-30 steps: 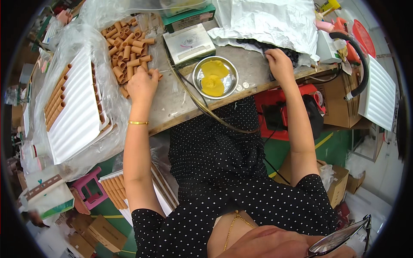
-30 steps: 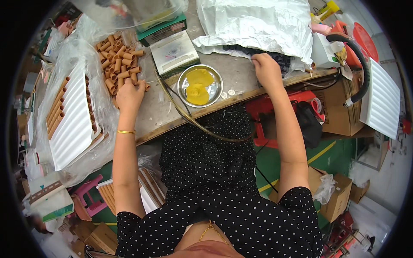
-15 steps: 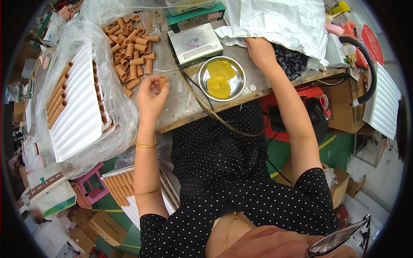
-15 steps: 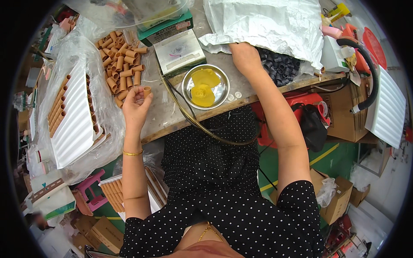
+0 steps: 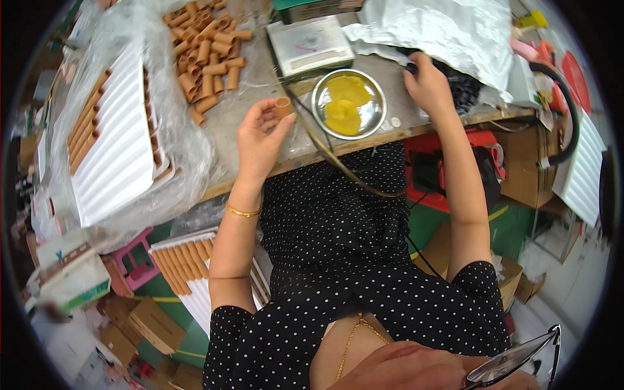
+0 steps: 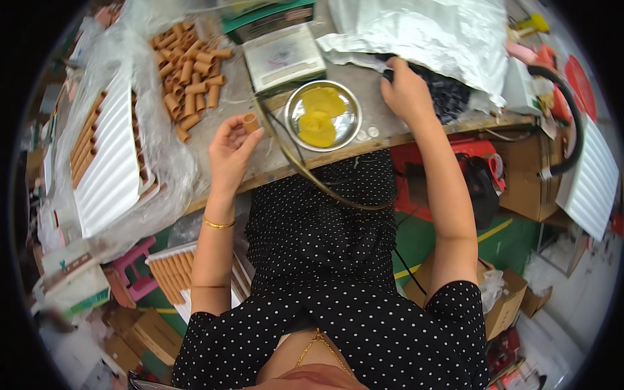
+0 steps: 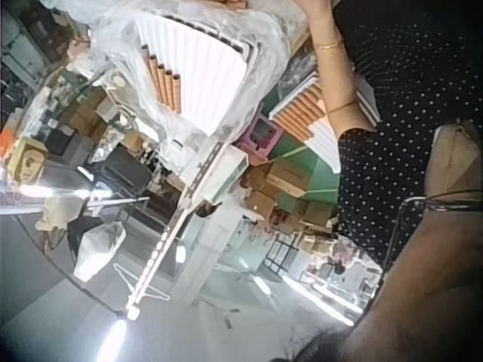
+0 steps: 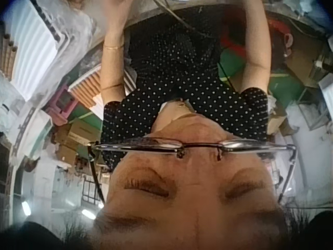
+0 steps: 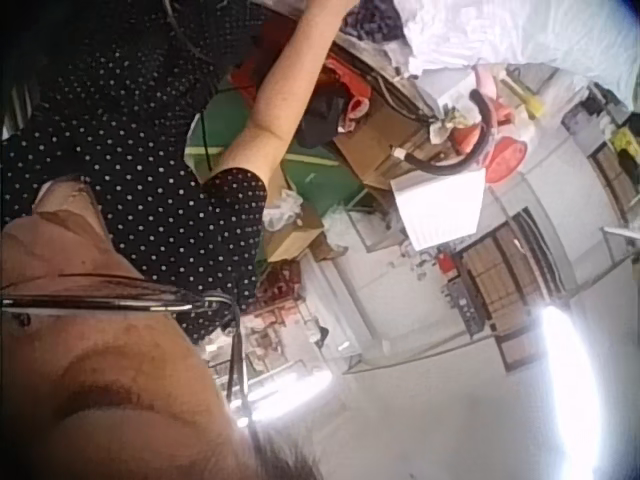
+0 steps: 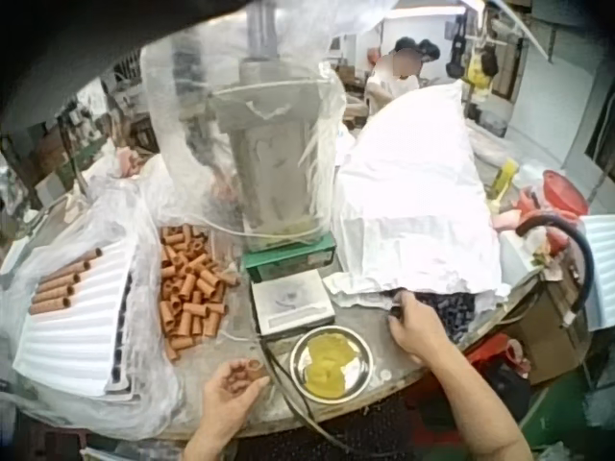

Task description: The recorder is packaging small brown tubes into a tray and applying black caps to some of them.

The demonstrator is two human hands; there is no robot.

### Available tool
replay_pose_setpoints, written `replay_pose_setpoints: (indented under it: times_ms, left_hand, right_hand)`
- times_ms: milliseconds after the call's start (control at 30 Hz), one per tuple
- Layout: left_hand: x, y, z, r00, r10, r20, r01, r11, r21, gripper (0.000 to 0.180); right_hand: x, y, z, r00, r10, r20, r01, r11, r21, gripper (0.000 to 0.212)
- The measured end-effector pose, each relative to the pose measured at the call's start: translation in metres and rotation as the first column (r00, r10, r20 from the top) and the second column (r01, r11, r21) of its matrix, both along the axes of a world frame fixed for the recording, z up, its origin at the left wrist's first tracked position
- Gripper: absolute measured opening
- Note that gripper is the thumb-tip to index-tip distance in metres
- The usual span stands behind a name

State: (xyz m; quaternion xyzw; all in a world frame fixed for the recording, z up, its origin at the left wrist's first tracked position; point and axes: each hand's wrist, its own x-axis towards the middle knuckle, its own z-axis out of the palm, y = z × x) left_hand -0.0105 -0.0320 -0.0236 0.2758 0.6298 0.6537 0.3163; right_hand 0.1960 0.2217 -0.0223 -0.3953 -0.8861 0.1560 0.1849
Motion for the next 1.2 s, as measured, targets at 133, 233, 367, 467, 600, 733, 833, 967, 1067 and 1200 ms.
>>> replay_pose_setpoints:
  times_ms: [133, 233, 367, 467, 600, 733, 833, 967, 1067, 1200]
  left_hand:
    - [0.003, -0.001, 0.001, 0.982, -0.042, -0.187, 0.033, 0.998, -0.052, 0.033]
    - [0.007, 0.001, 0.001, 0.967, -0.066, -0.245, 0.051, 0.997, -0.064, 0.03]
    - [0.009, 0.001, 0.0, 0.917, -0.019, -0.398, 0.001, 0.999, -0.046, 0.027]
    - [0.01, -0.002, 0.004, 0.832, -0.046, -0.553, 0.001, 0.997, -0.082, 0.026]
    - [0.015, -0.004, 0.008, 0.794, -0.046, -0.606, 0.005, 0.998, -0.068, 0.026]
    - [0.016, 0.002, 0.006, 0.781, -0.056, -0.622, 0.013, 0.997, -0.074, 0.025]
    - [0.014, 0.012, 0.007, 0.768, -0.038, -0.64, 0.018, 0.999, -0.038, 0.024]
    - [0.01, 0.013, 0.024, 0.755, -0.032, -0.655, 0.018, 0.999, -0.028, 0.025]
    - [0.001, 0.006, 0.03, 0.702, -0.023, -0.712, 0.053, 0.998, 0.021, 0.026]
    - [0.019, 0.014, 0.021, 0.808, -0.023, -0.588, 0.1, 0.99, 0.099, 0.023]
  right_hand:
    - [-0.01, -0.057, 0.03, 0.953, 0.137, -0.271, -0.246, 0.871, -0.425, 0.019]
    - [-0.033, -0.082, 0.022, 0.832, 0.419, -0.364, -0.519, 0.819, -0.244, 0.012]
    - [-0.039, -0.091, 0.01, 0.786, 0.607, -0.117, -0.605, 0.794, 0.058, 0.014]
    - [-0.038, -0.094, 0.011, 0.796, 0.604, 0.05, -0.602, 0.78, 0.173, 0.017]
    - [-0.036, -0.099, 0.008, 0.779, 0.617, 0.113, -0.627, 0.762, 0.165, 0.02]
    - [-0.037, -0.094, 0.015, 0.796, 0.605, -0.006, -0.603, 0.794, 0.08, 0.015]
    - [-0.046, -0.096, 0.029, 0.778, 0.397, -0.486, -0.571, 0.771, -0.283, 0.014]
    - [-0.07, -0.1, 0.041, 0.704, 0.467, -0.535, -0.636, 0.75, -0.182, 0.015]
    - [-0.083, -0.104, 0.053, 0.692, 0.614, -0.379, -0.652, 0.758, 0.038, 0.015]
    - [-0.064, -0.104, 0.041, 0.737, 0.331, -0.59, -0.59, 0.74, -0.323, 0.022]
